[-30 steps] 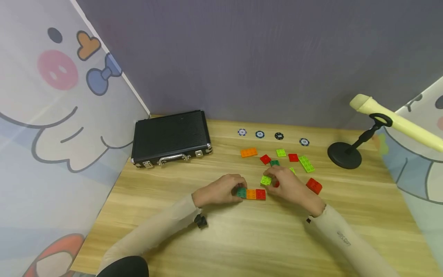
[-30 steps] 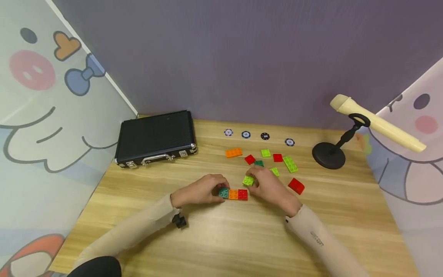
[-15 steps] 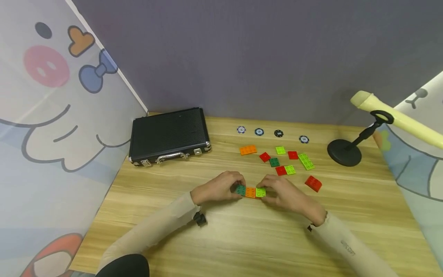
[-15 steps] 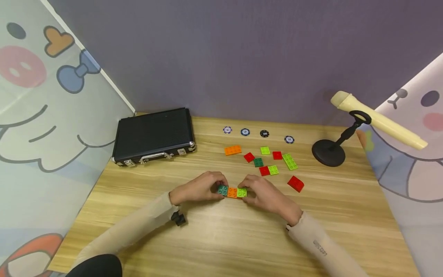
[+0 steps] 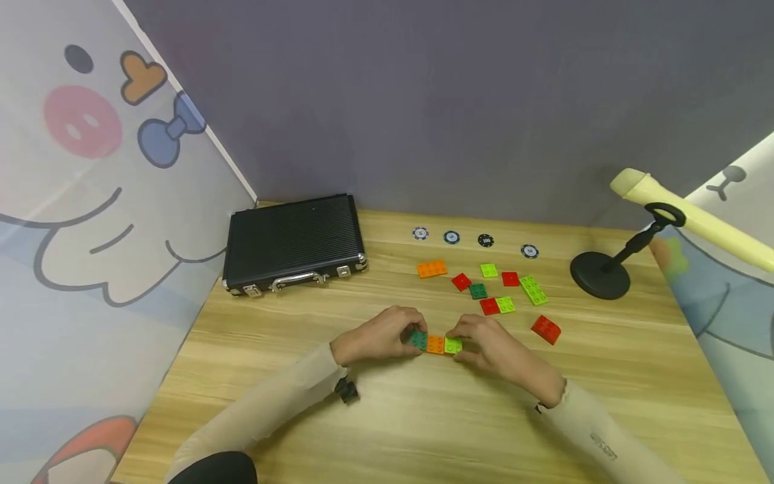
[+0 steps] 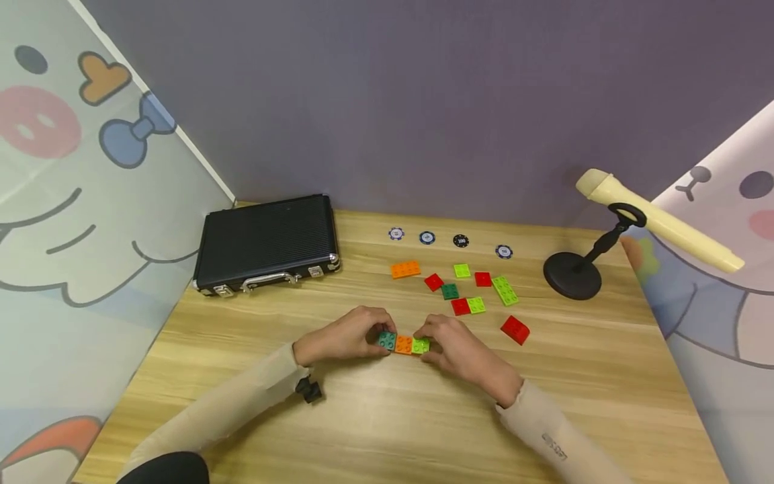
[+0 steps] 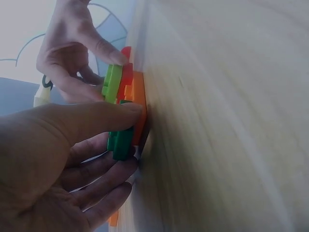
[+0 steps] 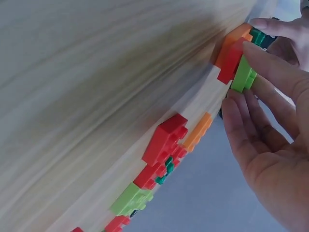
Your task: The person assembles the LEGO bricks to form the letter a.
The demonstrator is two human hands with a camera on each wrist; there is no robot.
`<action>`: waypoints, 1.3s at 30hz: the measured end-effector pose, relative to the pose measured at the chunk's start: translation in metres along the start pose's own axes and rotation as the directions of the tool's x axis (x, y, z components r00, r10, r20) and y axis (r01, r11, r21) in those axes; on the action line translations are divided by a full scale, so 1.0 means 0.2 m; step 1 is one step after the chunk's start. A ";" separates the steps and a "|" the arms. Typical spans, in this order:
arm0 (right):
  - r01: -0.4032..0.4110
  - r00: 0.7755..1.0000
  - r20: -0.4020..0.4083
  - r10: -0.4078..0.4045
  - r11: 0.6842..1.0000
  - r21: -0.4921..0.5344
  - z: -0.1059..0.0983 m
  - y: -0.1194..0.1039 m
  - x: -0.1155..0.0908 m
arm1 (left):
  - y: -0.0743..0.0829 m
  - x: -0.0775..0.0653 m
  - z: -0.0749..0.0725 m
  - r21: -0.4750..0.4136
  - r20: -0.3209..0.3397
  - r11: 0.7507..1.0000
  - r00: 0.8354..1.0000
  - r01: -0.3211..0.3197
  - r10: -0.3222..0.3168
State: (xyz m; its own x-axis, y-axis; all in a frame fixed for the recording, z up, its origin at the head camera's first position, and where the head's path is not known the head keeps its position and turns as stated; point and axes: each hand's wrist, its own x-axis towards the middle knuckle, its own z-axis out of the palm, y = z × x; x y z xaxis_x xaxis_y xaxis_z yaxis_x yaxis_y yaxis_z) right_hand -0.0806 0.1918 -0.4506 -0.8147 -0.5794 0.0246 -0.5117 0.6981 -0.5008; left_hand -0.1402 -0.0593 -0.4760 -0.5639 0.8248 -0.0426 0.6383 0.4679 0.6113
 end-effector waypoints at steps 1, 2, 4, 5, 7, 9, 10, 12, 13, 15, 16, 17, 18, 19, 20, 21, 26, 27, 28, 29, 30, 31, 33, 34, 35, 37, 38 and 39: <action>-0.003 1.000 -0.002 0.003 1.000 0.000 0.00 0.00 0.00 | 0.00 0.00 0.00 0.002 -0.003 1.000 1.000 -0.001 0.001; -0.006 1.000 -0.002 0.006 1.000 0.001 0.00 0.00 0.00 | 0.00 0.00 0.00 0.001 -0.006 1.000 1.000 -0.001 0.001; -0.002 1.000 -0.006 0.002 1.000 0.004 0.01 0.01 -0.01 | 0.00 0.00 0.00 -0.001 -0.005 1.000 1.000 0.000 0.000; -0.002 1.000 -0.009 0.002 1.000 0.011 0.01 0.01 -0.01 | 0.00 0.00 0.00 -0.001 -0.002 1.000 1.000 0.001 -0.001; -0.005 1.000 -0.017 0.005 1.000 0.025 0.01 0.02 -0.01 | 0.00 0.00 0.00 0.000 0.002 1.000 1.000 0.004 -0.004; -0.014 1.000 -0.021 0.015 0.999 0.038 0.01 0.03 -0.02 | 0.01 0.00 0.00 0.004 0.003 1.000 1.000 0.006 -0.006; -0.022 0.999 -0.022 0.023 0.999 0.044 0.01 0.03 -0.02 | 0.00 0.00 0.00 0.008 0.003 1.000 1.000 0.006 -0.006; -0.028 0.999 -0.017 0.029 0.998 0.048 0.02 0.04 -0.02 | 0.00 0.00 0.01 0.010 0.001 1.000 1.000 0.006 -0.006; -0.033 0.999 -0.011 0.033 0.998 0.049 0.01 0.04 -0.02 | 0.00 0.00 0.01 0.010 0.002 1.000 1.000 0.005 -0.005; -0.040 0.999 -0.011 0.040 0.997 0.062 0.00 0.05 -0.04 | 0.00 0.01 0.02 0.010 0.007 1.000 1.000 0.001 -0.001; -0.048 0.999 -0.016 0.050 0.996 0.072 0.00 0.06 -0.05 | 0.00 0.01 0.02 0.010 0.011 1.000 1.000 0.000 0.000; -0.056 0.998 -0.032 0.058 0.996 0.073 -0.01 0.07 -0.06 | 0.00 0.01 0.02 0.007 0.013 1.000 1.000 -0.002 0.002; -0.069 0.996 -0.055 0.073 0.995 0.069 -0.02 0.08 -0.06 | 0.01 0.01 0.02 0.005 0.015 1.000 1.000 -0.004 0.004; -0.088 0.992 -0.085 0.093 0.994 0.064 -0.04 0.09 -0.07 | 0.01 0.00 0.02 0.004 0.017 1.000 1.000 -0.004 0.004; -0.108 0.987 -0.117 0.114 0.993 0.057 -0.05 0.10 -0.08 | 0.01 0.00 0.02 0.002 0.016 1.000 1.000 -0.003 0.003; -0.136 0.979 -0.147 0.141 0.990 0.041 -0.06 0.11 -0.09 | 0.01 0.00 0.02 0.000 0.015 1.000 1.000 -0.002 0.002; -0.247 0.952 -0.196 0.234 0.968 -0.049 -0.09 0.16 -0.12 | 0.01 -0.01 0.00 -0.022 0.009 1.000 1.000 0.009 -0.009; -0.255 0.953 -0.186 0.239 0.965 -0.066 -0.08 0.16 -0.12 | 0.01 -0.02 0.00 -0.028 0.006 1.000 1.000 0.013 -0.013; -0.256 0.955 -0.175 0.240 0.964 -0.077 -0.07 0.17 -0.12 | 0.01 -0.02 0.00 -0.031 0.001 0.999 1.000 0.018 -0.018; -0.254 0.957 -0.165 0.239 0.964 -0.079 -0.06 0.17 -0.12 | 0.00 -0.03 0.00 -0.035 -0.004 0.999 1.000 0.022 -0.022; -0.249 0.959 -0.157 0.234 0.965 -0.082 -0.05 0.17 -0.12 | 0.00 -0.03 0.00 -0.042 -0.009 0.999 1.000 0.027 -0.027; -0.247 0.960 -0.155 0.232 0.965 -0.088 -0.04 0.17 -0.12 | 0.00 -0.04 0.00 -0.046 -0.014 0.999 0.999 0.028 -0.029; -0.242 0.962 -0.151 0.226 0.965 -0.097 -0.03 0.17 -0.12 | -0.01 -0.04 0.00 -0.052 -0.020 0.998 0.999 0.031 -0.032; -0.240 0.962 -0.154 0.224 0.966 -0.096 -0.02 0.17 -0.12 | -0.01 -0.04 0.00 -0.054 -0.022 0.998 0.999 0.031 -0.032; -0.240 0.961 -0.161 0.223 0.966 -0.094 -0.02 0.17 -0.11 | -0.01 -0.05 0.00 -0.057 -0.022 0.998 0.999 0.031 -0.032; -0.240 0.958 -0.181 0.222 0.967 -0.083 -0.03 0.15 -0.10 | -0.02 -0.05 0.01 -0.056 -0.021 0.998 0.999 0.032 -0.034; -0.234 0.957 -0.192 0.218 0.970 -0.065 -0.03 0.14 -0.08 | -0.02 -0.05 0.00 -0.056 -0.020 0.998 0.999 0.037 -0.038; -0.226 0.956 -0.201 0.213 0.973 -0.041 -0.04 0.12 -0.07 | -0.02 -0.05 0.00 -0.054 -0.020 0.998 0.999 0.041 -0.042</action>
State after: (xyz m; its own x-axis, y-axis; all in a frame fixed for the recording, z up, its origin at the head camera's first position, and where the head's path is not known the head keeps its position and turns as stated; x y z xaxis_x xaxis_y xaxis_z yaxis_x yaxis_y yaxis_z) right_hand -0.0844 0.2200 -0.4560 -0.9428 -0.3207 0.0907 -0.3255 0.8273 -0.4578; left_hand -0.1365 -0.0683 -0.4781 -0.6005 0.7979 -0.0520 0.5858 0.4833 0.6506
